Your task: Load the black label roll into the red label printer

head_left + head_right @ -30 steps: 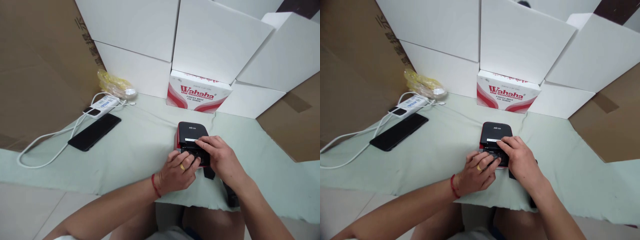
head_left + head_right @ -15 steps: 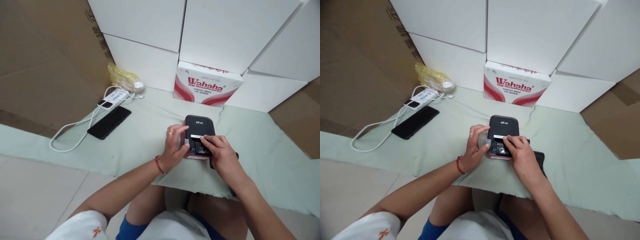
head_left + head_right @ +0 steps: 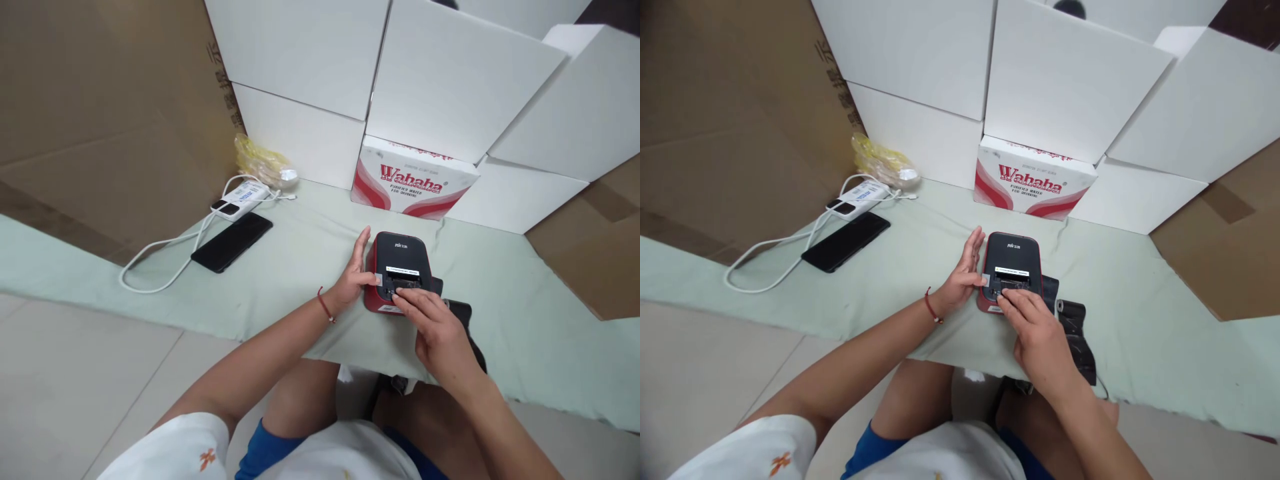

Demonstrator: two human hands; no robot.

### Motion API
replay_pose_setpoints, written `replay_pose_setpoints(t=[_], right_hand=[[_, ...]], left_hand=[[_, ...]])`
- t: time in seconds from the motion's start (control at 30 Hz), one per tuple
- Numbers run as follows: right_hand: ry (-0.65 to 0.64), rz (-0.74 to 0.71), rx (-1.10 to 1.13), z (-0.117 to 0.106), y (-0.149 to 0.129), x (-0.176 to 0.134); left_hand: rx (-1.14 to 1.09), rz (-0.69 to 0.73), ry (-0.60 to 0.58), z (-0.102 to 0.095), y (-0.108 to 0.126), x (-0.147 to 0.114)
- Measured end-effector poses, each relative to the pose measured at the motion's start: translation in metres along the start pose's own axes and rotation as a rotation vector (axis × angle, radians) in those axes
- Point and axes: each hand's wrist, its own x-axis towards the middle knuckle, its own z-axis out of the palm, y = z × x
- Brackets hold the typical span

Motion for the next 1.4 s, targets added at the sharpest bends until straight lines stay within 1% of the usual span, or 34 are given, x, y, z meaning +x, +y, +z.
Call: replay_pose_setpoints(t=[0.07, 0.17, 0.27, 0.37, 0.43, 0.5, 0.6, 0.63, 0.67, 0.77, 0.8, 0.83, 0.9, 1.0, 1.07, 1.13, 1.17, 1.23, 1.33, 1.37, 1.4], right_hand=[[0.002, 0.011, -0.002, 0.001, -0.006, -0.006], [0.024, 0.021, 0.025, 0.002, -0.007, -0.009], [0.042, 0.052, 0.05, 0.004, -0.008, -0.009], [0.05, 0.079, 0.057, 0.004, -0.013, -0.009], [0.047, 0.093, 0.08, -0.001, -0.012, -0.007], [0.042, 0.124, 0.13, -0.009, -0.006, -0.001], [0.032, 0.224, 0.134, -0.024, 0.013, 0.023], [-0.006, 0.268, 0.096, -0.026, 0.021, 0.035], [-0.082, 0.313, 0.035, -0.027, 0.029, 0.048], [-0.467, 0.422, -0.233, -0.021, 0.043, 0.087], [-0.576, 0.441, -0.313, -0.017, 0.045, 0.098], [-0.651, 0.45, -0.373, -0.013, 0.046, 0.108], [-0.719, 0.459, -0.429, -0.003, 0.047, 0.122], [-0.76, 0.478, -0.454, 0.011, 0.048, 0.133], [-0.767, 0.491, -0.448, 0.015, 0.049, 0.136], [-0.753, 0.502, -0.424, 0.009, 0.049, 0.133], [-0.742, 0.508, -0.413, 0.002, 0.05, 0.13], [-0.678, 0.523, -0.333, -0.022, 0.05, 0.118], [-0.471, 0.538, -0.086, -0.063, 0.051, 0.096], [-0.407, 0.535, -0.015, -0.073, 0.051, 0.09], [-0.369, 0.529, 0.026, -0.079, 0.051, 0.086]], left_hand=[[-0.051, -0.052, 0.015, 0.003, 0.003, 0.002], [-0.086, -0.101, 0.031, 0.005, 0.005, 0.003], [-0.073, -0.114, 0.017, 0.007, 0.005, 0.003], [-0.06, -0.099, -0.014, 0.007, 0.003, 0.001], [-0.046, -0.06, -0.02, 0.006, -0.001, 0.001], [-0.037, -0.028, -0.017, 0.004, -0.005, 0.001], [-0.049, -0.028, 0.0, 0.002, -0.011, 0.002], [-0.056, -0.033, 0.006, 0.002, -0.013, 0.002], [-0.063, -0.036, 0.012, 0.002, -0.013, 0.002], [-0.078, -0.051, 0.018, 0.002, -0.013, 0.002], [-0.079, -0.064, 0.018, 0.002, -0.013, 0.002], [-0.077, -0.08, 0.017, 0.001, -0.012, 0.002], [-0.071, -0.107, 0.013, 0.001, -0.012, 0.002], [-0.078, -0.114, 0.012, 0.0, -0.011, 0.003], [-0.088, -0.121, 0.014, 0.0, -0.009, 0.003], [-0.098, -0.142, 0.02, 0.001, -0.006, 0.004], [-0.104, -0.151, 0.022, 0.001, -0.004, 0.003], [-0.113, -0.153, 0.022, 0.002, -0.002, 0.003], [-0.109, -0.133, 0.002, 0.003, 0.0, 0.002], [-0.105, -0.126, -0.003, 0.003, 0.0, 0.002], [-0.098, -0.123, -0.004, 0.003, 0.0, 0.002]])
